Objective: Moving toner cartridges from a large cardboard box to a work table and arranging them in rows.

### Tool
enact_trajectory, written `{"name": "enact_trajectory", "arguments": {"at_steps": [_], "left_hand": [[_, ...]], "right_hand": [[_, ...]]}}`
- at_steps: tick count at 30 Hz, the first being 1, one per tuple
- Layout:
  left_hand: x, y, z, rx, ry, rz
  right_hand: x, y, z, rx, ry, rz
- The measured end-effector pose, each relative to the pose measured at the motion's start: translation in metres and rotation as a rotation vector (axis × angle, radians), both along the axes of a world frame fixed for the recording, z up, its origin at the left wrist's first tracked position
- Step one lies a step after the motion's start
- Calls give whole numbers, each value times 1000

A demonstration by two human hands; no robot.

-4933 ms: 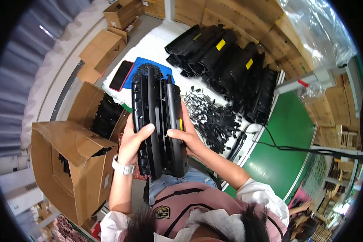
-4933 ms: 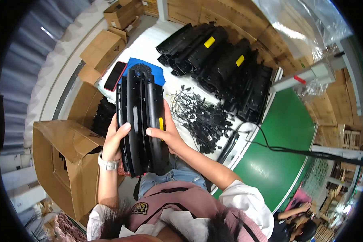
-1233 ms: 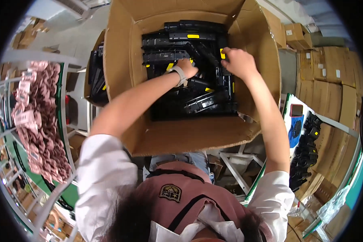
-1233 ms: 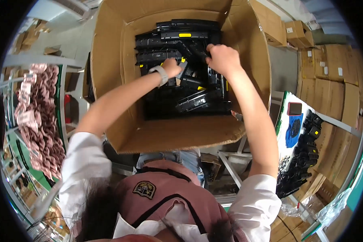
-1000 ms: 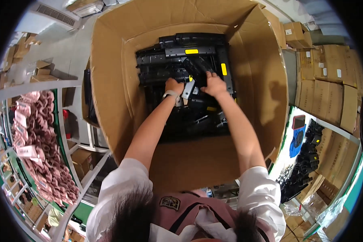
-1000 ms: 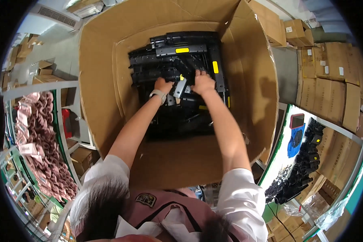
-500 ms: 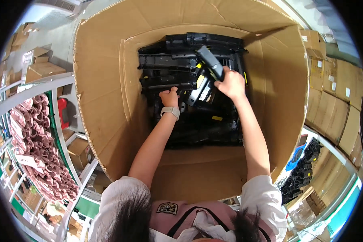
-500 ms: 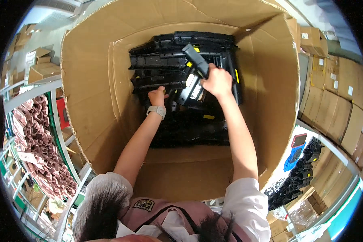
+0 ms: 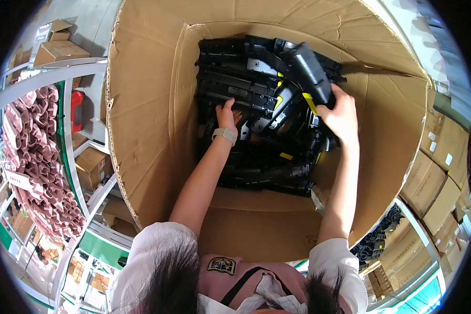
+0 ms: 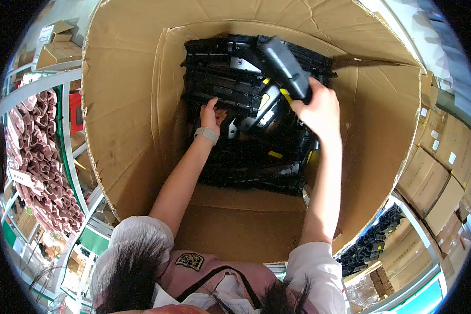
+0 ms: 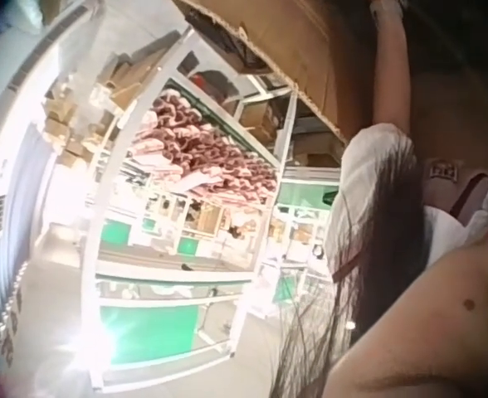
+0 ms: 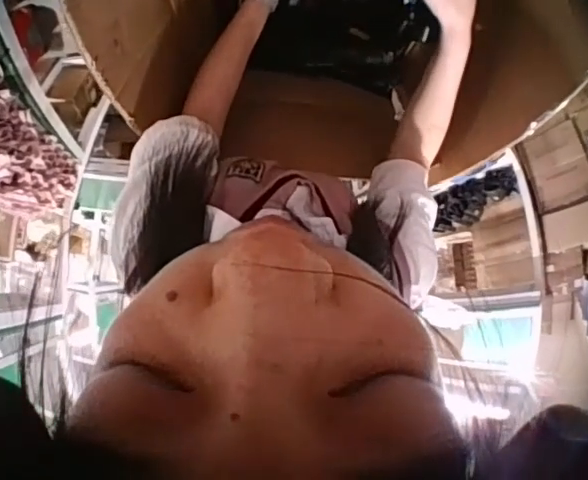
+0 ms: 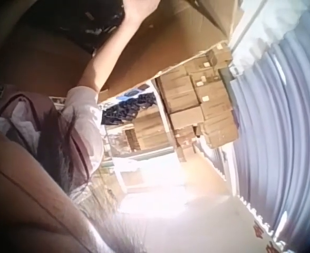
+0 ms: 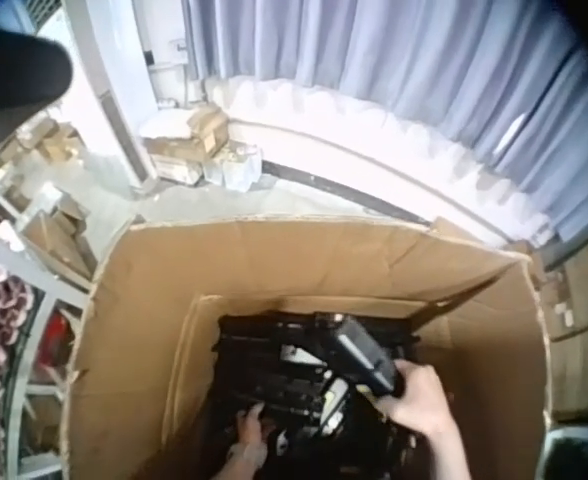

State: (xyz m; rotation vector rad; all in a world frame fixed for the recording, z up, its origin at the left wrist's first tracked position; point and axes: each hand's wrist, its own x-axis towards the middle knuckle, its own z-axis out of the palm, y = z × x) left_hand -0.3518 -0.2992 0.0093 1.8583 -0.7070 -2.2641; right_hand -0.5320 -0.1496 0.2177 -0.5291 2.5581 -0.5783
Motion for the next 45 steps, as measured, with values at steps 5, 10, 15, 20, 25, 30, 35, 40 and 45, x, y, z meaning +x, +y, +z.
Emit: {"name": "enact_trajectory", "arguments": {"at_steps": [5, 10, 15, 20, 25, 30, 35, 40, 45], "left_hand": [[-1, 0, 1, 80, 43, 133], [9, 11, -4, 200, 191, 350], [19, 6, -20, 190, 498, 443], [12, 4, -11, 264, 574, 503], [8, 3, -7, 424, 615, 574], [-1, -6, 19, 310, 392, 436], [-7, -3, 9, 356, 495, 379], [-3, -6, 5, 364, 501, 406], [-14, -3, 12, 420, 637, 528]], "right_hand": [[32, -45, -42, -100, 210, 328], [73, -87, -79, -124, 293, 555], [97, -105, -75, -266, 412, 646], [104, -110, -63, -100, 252, 669], [91, -117, -110, 64, 292, 863], [22, -96, -101, -97, 469, 496], [-38, -44, -134, 482, 566, 474], [-60, -44, -133, 218, 363, 551], [-77, -52, -145, 290, 476, 666]]}}
